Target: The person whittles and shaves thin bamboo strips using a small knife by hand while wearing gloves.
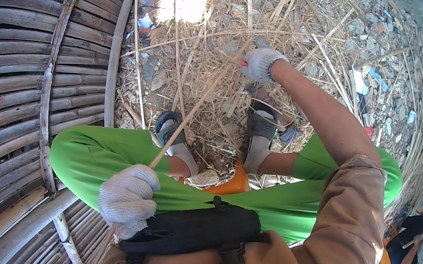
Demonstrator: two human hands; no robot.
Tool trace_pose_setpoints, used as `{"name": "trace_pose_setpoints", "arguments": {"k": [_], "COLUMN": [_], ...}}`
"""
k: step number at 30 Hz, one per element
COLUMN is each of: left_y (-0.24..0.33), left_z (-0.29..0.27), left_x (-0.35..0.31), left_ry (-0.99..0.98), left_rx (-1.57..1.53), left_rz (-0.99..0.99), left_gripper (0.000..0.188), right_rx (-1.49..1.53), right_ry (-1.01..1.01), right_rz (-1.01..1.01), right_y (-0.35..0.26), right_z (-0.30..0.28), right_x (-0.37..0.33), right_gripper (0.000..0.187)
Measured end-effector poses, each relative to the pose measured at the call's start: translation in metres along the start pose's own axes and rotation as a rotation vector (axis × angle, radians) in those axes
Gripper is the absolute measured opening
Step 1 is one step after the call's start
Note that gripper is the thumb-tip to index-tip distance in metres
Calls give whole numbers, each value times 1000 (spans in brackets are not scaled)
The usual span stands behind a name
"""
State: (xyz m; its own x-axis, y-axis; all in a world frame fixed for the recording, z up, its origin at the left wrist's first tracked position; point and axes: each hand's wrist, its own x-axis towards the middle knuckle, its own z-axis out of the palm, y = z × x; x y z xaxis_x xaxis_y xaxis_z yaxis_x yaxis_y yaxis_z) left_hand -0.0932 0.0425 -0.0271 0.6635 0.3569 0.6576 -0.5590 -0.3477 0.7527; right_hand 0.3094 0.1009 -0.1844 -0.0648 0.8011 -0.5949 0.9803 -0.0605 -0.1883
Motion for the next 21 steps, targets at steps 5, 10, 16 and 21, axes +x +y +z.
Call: {"name": "trace_pose_setpoints", "arguments": {"k": [5, 10, 16, 21], "left_y": [-6, -4, -8, -6], "left_z": [-1, -2, -5, -2], "left_x": [-2, -6, 5, 2], "left_ry": [-18, -30, -67, -43], "left_rx": [-9, -9, -7, -7], "left_rz": [52, -6, 18, 23], "left_gripper": [31, 32, 31, 33], "right_rx": [11, 6, -47, 4], "right_ry": [-24, 4, 5, 13], "right_rz": [-48, -162, -113, -42], "right_y": [-8, -24, 1, 8], "right_z": [-3, -5, -1, -1], "right_x": [-8, -20, 8, 26], "right_gripper": [48, 46, 41, 37]}}
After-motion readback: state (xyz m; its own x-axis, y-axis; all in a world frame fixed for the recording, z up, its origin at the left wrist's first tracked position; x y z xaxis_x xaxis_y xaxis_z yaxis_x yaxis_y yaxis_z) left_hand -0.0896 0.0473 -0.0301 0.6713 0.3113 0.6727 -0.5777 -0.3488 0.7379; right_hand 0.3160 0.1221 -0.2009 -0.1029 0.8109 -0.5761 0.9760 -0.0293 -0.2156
